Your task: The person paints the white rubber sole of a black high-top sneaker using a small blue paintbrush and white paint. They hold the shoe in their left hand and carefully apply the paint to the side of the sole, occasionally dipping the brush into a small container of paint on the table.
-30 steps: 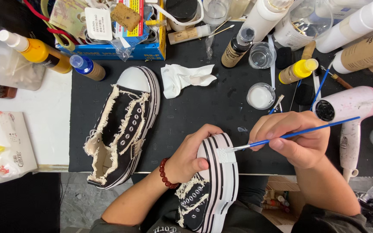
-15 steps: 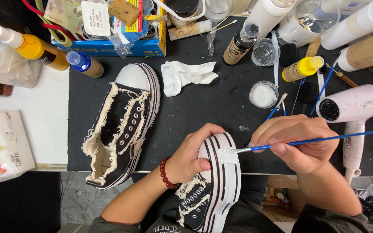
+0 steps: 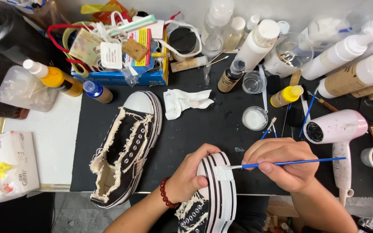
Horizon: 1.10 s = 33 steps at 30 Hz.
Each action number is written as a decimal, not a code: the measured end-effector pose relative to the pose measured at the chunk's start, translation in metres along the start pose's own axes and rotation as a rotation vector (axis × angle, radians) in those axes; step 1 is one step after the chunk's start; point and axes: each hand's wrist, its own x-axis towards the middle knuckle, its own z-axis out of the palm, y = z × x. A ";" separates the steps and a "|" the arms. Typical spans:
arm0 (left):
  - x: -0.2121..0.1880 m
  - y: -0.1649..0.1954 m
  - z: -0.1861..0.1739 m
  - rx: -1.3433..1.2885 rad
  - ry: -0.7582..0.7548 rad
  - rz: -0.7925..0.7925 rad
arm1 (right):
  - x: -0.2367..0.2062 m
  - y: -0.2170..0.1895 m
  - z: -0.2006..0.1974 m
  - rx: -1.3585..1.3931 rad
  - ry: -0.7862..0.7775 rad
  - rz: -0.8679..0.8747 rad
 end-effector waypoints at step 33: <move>-0.009 0.011 -0.003 -0.036 -0.005 -0.006 | 0.001 -0.014 0.012 0.002 0.038 0.010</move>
